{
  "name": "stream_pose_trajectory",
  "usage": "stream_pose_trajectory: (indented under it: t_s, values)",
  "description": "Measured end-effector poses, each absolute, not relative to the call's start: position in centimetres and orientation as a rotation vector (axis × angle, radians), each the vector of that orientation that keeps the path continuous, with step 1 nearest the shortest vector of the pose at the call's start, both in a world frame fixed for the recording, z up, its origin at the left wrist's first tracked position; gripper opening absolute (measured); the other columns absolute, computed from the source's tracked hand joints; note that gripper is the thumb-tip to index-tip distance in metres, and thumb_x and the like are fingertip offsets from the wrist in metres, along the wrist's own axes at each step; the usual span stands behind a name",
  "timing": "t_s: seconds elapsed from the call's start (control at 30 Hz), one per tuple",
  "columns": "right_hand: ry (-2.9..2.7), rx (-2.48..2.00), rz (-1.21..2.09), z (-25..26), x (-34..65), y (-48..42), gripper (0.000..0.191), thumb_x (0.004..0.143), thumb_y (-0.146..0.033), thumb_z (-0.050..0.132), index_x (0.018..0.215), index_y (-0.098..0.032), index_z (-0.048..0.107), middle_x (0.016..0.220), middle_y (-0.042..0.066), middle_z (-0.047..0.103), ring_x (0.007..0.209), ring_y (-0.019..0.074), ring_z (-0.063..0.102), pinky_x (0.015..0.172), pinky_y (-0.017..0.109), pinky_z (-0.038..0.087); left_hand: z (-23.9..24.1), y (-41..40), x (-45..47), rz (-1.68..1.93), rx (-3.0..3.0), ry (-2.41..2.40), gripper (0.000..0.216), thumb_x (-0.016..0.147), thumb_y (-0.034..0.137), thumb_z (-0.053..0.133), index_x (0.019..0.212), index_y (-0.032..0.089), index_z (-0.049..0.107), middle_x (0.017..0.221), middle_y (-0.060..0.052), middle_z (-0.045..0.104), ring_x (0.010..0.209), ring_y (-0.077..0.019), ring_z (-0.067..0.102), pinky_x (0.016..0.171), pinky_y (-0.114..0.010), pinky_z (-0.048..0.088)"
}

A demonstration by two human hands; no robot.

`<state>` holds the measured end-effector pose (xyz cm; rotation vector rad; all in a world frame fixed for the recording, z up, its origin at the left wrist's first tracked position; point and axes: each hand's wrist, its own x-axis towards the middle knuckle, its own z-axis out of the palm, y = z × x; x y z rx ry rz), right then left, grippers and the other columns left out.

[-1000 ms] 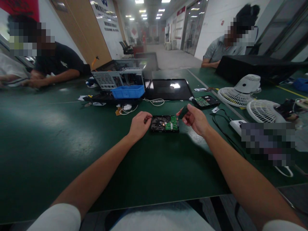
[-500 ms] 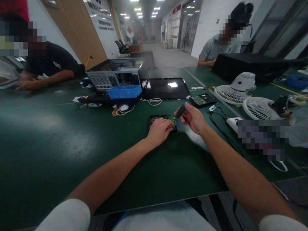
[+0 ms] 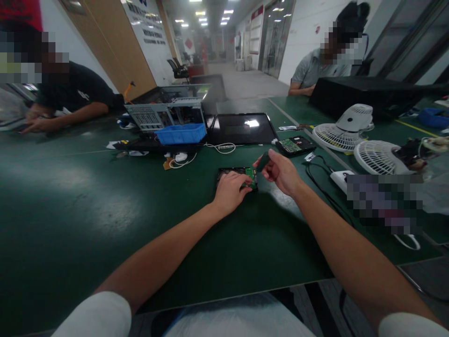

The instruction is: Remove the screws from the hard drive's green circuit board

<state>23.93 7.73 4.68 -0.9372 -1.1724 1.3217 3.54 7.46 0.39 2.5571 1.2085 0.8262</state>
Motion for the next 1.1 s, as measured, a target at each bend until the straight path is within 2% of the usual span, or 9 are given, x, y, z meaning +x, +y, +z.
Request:
stream_pose_trajectory:
  t_s: [0.2,0.4,0.7,1.1]
  values:
    - [-1.181,-0.936,1.322,4.7,24.0,7.8,0.045,0.086,-0.066,0.066,0.091,-0.022,0.064,0.096,0.008,0.076,0.054,0.0112,0.051,0.044,0.027,0.025,-0.5,6.8,1.9,0.928,2.696,1.198,0.016,0.095,0.029,0.073,0.110,0.023,0.072,0.115,-0.007,0.074,0.112,-0.0286,0.061,0.092,-0.045,0.045]
    - [-1.186,-0.946,1.304,4.8,23.8,7.7,0.045,0.086,-0.066,0.066,0.090,-0.021,0.064,0.095,0.008,0.076,0.054,0.0113,0.051,0.043,0.027,0.025,-0.8,7.1,2.0,0.883,2.838,1.102,0.022,0.100,0.028,0.064,0.119,0.023,0.073,0.120,-0.009,0.071,0.112,-0.0279,0.060,0.090,-0.044,0.046]
    - [-1.169,-0.916,1.322,4.8,23.8,7.6,0.044,0.086,-0.064,0.068,0.090,-0.021,0.064,0.094,0.008,0.076,0.053,0.0110,0.051,0.044,0.026,0.026,-0.9,6.4,2.2,0.920,2.890,1.064,0.020,0.103,0.030,0.058,0.109,0.020,0.074,0.115,-0.009,0.071,0.107,-0.0260,0.061,0.091,-0.042,0.045]
    - [-1.176,-0.929,1.311,4.9,23.8,7.6,0.045,0.085,-0.066,0.068,0.089,-0.021,0.064,0.094,0.008,0.076,0.054,0.0113,0.050,0.044,0.027,0.026,-0.7,6.4,2.1,0.870,2.928,1.064,0.024,0.105,0.029,0.053,0.109,0.023,0.076,0.111,-0.009,0.072,0.104,-0.0255,0.061,0.088,-0.043,0.045]
